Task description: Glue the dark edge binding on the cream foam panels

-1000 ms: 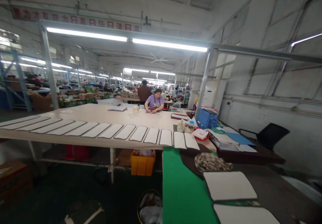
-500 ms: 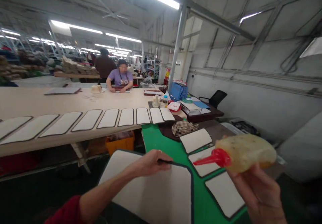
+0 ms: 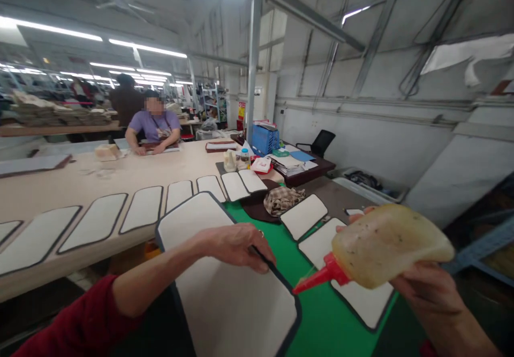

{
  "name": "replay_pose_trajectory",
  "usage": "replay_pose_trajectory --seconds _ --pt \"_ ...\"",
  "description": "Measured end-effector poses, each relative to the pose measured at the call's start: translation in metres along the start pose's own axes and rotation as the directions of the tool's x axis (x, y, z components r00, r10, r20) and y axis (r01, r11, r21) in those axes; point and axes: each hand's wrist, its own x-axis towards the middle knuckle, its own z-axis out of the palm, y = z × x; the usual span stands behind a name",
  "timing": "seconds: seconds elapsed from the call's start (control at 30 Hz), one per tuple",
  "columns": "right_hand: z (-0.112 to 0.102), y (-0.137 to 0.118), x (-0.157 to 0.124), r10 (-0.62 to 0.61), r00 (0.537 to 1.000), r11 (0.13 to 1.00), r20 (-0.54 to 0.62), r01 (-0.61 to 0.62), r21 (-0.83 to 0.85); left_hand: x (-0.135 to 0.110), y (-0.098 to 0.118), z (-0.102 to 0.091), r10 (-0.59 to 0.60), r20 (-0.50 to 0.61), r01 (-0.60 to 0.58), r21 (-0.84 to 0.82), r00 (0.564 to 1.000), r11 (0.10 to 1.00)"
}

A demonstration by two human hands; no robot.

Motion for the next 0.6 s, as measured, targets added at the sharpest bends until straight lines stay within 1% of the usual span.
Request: replay_pose_trajectory --seconds 0.1,0.2,0.3,0.37,0.47,0.5,0.6 --pt "0.018 0.015 0.011 -0.037 0.999 0.999 0.002 0.037 -0.004 -0.002 -0.020 -0.028 0.059 0.098 -0.057 -0.022 0.993 0.998" --pt "0.033 0.027 0.021 0.007 0.999 1.000 0.050 -0.008 0.017 -0.003 -0.039 -0.052 0.101 0.173 -0.096 -0.037 0.980 0.995" --pt "0.040 0.039 0.027 0.030 0.998 0.999 0.062 -0.031 0.017 -0.004 -0.051 -0.071 0.146 0.220 -0.128 -0.094 0.965 0.987" --pt "0.042 0.046 0.028 -0.001 1.000 1.000 0.011 0.001 0.008 -0.005 -0.056 -0.079 0.176 0.247 -0.144 -0.142 0.953 0.979" --pt "0.046 0.052 0.028 -0.053 0.988 0.999 -0.146 0.053 -0.004 -0.007 -0.059 -0.086 0.204 0.266 -0.158 -0.187 0.942 0.970" --pt "0.048 0.052 0.027 -0.061 0.981 0.998 -0.182 0.060 -0.015 -0.008 -0.059 -0.087 0.208 0.267 -0.159 -0.193 0.941 0.968" --pt "0.057 0.045 0.025 -0.053 0.977 0.998 -0.207 0.045 -0.043 -0.010 -0.059 -0.091 0.207 0.261 -0.158 -0.196 0.943 0.968"
